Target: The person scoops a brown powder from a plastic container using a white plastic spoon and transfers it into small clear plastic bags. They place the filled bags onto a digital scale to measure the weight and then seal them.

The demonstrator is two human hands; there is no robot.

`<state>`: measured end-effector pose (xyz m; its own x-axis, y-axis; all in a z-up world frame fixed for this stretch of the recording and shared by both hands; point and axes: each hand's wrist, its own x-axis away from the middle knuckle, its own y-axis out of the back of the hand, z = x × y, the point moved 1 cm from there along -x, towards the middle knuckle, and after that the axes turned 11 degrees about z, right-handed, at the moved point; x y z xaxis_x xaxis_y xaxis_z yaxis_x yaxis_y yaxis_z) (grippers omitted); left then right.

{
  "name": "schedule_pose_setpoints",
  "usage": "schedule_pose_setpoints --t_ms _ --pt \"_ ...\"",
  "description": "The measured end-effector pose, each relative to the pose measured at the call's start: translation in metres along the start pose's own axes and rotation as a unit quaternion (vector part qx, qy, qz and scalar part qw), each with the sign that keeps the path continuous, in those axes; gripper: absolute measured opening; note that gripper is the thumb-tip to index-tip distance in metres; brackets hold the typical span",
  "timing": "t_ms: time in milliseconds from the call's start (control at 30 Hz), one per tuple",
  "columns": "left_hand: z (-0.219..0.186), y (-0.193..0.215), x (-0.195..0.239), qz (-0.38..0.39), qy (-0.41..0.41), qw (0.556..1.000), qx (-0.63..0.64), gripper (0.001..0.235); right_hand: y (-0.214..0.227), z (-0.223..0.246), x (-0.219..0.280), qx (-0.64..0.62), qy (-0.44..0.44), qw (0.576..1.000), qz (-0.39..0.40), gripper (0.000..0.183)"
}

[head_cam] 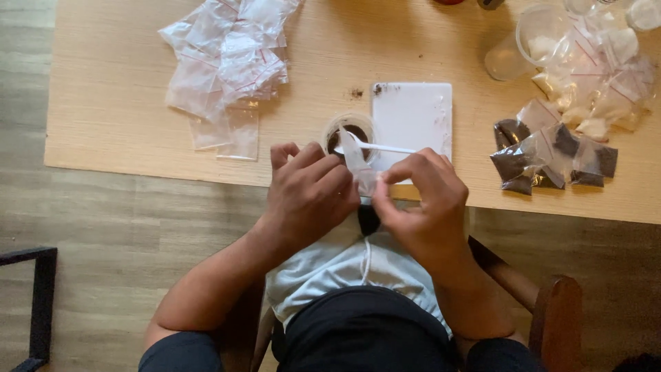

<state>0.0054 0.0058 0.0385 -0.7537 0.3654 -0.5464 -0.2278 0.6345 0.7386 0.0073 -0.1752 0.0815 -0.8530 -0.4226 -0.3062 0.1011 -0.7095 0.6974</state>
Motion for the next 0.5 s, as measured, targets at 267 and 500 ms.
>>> schedule_pose_setpoints --t_ms 267,500 --pt "-0.006 0.007 -0.004 -0.022 0.02 0.997 0.069 0.041 0.005 -0.005 -0.004 -0.062 -0.024 0.996 0.052 0.019" --pt "0.004 -0.028 0.006 0.025 0.006 0.998 0.062 0.047 -0.001 -0.015 -0.005 -0.142 -0.037 0.986 0.079 0.026"
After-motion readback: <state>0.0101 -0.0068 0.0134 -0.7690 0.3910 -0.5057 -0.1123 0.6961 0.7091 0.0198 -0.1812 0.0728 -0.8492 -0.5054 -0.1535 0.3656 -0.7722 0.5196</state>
